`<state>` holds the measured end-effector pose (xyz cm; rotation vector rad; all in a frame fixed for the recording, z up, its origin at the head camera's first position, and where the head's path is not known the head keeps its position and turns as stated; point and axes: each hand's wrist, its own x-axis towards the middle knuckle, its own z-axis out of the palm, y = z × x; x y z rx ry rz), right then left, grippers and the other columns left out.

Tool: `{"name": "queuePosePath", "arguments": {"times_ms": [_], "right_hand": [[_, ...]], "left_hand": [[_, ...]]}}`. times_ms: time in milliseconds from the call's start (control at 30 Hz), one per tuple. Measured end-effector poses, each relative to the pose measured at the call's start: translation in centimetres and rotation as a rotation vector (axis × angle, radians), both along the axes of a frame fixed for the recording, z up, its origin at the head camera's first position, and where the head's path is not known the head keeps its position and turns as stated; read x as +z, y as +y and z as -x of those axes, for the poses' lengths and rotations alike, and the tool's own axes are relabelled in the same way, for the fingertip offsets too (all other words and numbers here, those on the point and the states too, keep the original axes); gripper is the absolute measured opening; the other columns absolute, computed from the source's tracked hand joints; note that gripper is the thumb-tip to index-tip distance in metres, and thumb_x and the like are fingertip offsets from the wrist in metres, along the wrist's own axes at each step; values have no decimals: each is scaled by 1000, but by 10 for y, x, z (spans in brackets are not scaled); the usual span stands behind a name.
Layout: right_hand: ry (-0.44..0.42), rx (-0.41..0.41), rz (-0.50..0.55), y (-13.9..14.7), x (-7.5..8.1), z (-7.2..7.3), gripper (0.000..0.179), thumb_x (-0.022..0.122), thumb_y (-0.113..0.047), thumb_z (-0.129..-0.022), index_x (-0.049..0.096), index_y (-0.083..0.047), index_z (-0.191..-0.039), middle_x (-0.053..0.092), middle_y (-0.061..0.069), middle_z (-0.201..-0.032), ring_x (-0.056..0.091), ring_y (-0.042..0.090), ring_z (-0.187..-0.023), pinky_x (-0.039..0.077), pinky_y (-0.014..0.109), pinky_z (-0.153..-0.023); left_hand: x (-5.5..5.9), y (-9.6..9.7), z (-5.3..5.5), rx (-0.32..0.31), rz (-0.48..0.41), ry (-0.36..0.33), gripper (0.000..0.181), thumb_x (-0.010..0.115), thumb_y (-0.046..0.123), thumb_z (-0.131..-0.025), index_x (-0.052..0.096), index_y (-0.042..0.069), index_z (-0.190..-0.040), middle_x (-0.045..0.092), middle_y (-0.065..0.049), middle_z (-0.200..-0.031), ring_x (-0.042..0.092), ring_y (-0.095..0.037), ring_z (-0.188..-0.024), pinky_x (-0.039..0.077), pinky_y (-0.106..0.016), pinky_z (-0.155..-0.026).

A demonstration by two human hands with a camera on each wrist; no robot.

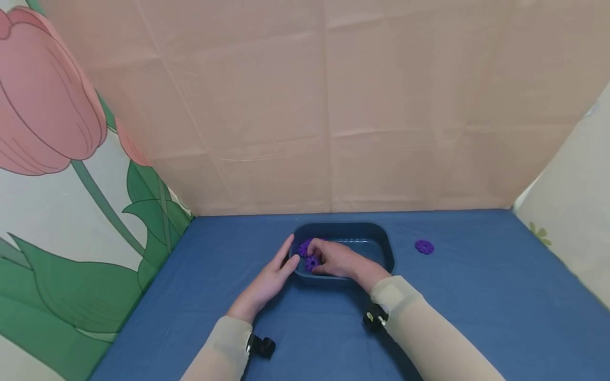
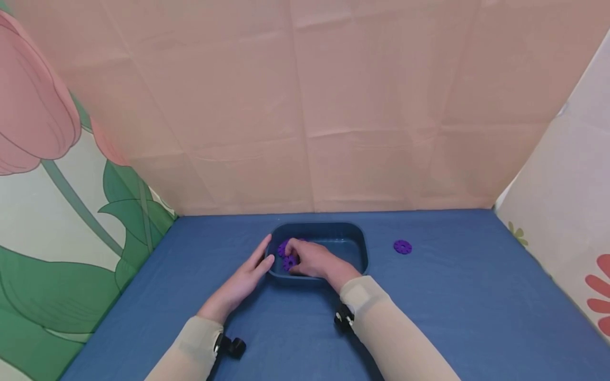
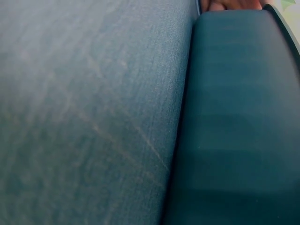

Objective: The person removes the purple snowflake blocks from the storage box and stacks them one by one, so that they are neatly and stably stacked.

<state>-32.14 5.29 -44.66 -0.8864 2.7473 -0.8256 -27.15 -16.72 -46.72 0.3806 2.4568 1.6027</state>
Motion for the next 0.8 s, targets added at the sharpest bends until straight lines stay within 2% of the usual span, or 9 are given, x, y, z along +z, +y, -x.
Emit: {"name": "queuePosePath", "arguments": {"times_ms": [200, 533, 800], "right_hand": [[6, -23, -16, -1, -1, -1, 34, 78, -24, -85, 62, -15, -114, 66, -1, -95, 58, 12, -80, 49, 37, -79], [10, -29, -45, -1, 0, 1, 40, 82, -28, -81, 66, -14, -116, 67, -2, -94, 59, 10, -81, 50, 37, -80], [49, -75, -13, 3, 2, 0, 41, 83, -33, -79, 68, -15, -112, 68, -4, -93, 59, 8, -78, 51, 32, -77]], "left_hand": [[0, 0, -1, 6, -3, -1, 69, 44, 69, -92, 14, 51, -152, 15, 24, -155, 11, -12, -145, 14, -55, -114], [1, 0, -2, -8, -5, 9, 67, 43, 63, -96, 12, 49, -153, 13, 20, -158, 10, -16, -146, 13, -58, -113], [0, 0, -2, 6, 0, -2, 68, 44, 68, -93, 13, 52, -152, 15, 21, -157, 12, -15, -146, 12, -58, -114]]}}
